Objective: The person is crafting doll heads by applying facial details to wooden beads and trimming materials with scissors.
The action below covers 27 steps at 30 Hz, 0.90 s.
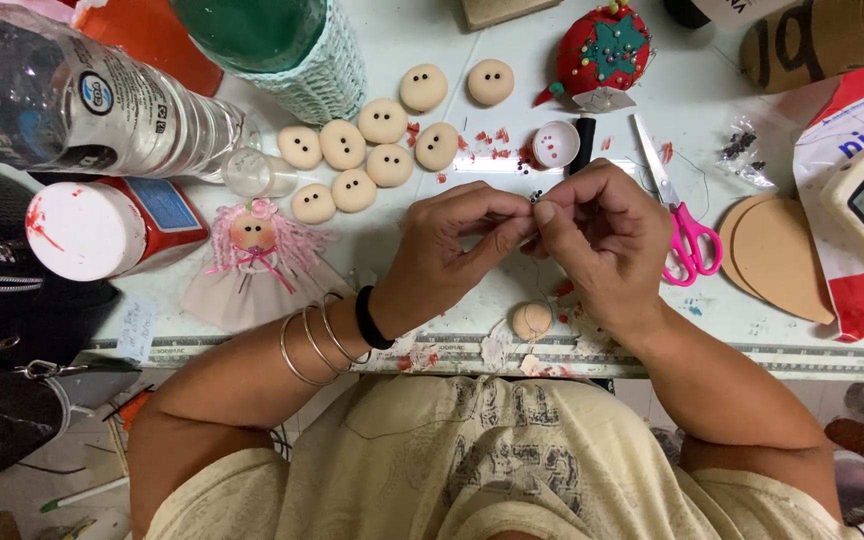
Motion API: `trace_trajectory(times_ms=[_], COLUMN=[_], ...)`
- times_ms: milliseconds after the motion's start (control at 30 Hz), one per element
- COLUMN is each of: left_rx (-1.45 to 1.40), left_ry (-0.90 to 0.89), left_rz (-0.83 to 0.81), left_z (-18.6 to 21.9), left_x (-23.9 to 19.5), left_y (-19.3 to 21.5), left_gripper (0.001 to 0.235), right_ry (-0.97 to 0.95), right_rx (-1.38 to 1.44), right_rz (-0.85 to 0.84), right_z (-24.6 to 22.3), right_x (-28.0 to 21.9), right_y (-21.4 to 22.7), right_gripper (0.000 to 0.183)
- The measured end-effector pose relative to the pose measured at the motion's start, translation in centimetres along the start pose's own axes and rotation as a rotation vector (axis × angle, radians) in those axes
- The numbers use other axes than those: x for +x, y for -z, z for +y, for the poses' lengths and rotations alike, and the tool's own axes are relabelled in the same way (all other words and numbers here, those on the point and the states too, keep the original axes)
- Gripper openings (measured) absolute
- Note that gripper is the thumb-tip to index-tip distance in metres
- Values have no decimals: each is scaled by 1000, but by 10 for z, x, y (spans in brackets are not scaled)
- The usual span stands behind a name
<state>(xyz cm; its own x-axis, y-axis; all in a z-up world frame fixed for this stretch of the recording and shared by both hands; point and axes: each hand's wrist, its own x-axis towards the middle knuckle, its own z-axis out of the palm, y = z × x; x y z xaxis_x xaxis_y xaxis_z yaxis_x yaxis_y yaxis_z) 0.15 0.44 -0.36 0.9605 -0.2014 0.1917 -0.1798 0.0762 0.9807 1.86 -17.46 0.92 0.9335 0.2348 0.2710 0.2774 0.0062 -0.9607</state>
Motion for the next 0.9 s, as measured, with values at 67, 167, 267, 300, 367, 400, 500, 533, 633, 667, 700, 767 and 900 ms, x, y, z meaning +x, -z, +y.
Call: trace_trajectory(times_ms=[67,167,267,300,367,400,500,533,633,667,700,767,900], left_rx=[7,10,-3,-11,24,58,121,120,200,200,199,217,236], left_ry=[-3,-5,5,17,-21,-57,-123,-121,-224,-236,-248,-259,-268], left_rz=[4,1,2,14,39,61,70,70,65,65,63,53,42], left_z=[1,5,14,18,16,15,16,17,19,18,18,17,13], left_x=[0,2,5,6,9,10,10,11,13,13,14,13,14], left_y=[0,1,3,4,6,7,10,10,11,11,11,12,11], left_gripper=[13,13,16,19,18,17,17,17,14,13,11,11,9], right_ry=[-13,-90,-210,-269,-298,-330,-395,-398,-416,-421,-428,-435,-460], right_rx=[-7,14,95,150,161,173,218,218,235,245,254,261,297], right_rz=[-8,-32,-47,-50,-79,-105,-156,-157,-248,-261,-272,-282,-307], right_z=[2,9,6,3,2,2,8,8,9,10,10,7,4], right_x=[0,-1,0,1,3,2,-1,0,5,6,6,8,9], right_y=[1,5,6,6,8,9,11,12,14,14,14,14,15], right_gripper=[8,9,12,14,14,14,14,14,15,15,15,15,17])
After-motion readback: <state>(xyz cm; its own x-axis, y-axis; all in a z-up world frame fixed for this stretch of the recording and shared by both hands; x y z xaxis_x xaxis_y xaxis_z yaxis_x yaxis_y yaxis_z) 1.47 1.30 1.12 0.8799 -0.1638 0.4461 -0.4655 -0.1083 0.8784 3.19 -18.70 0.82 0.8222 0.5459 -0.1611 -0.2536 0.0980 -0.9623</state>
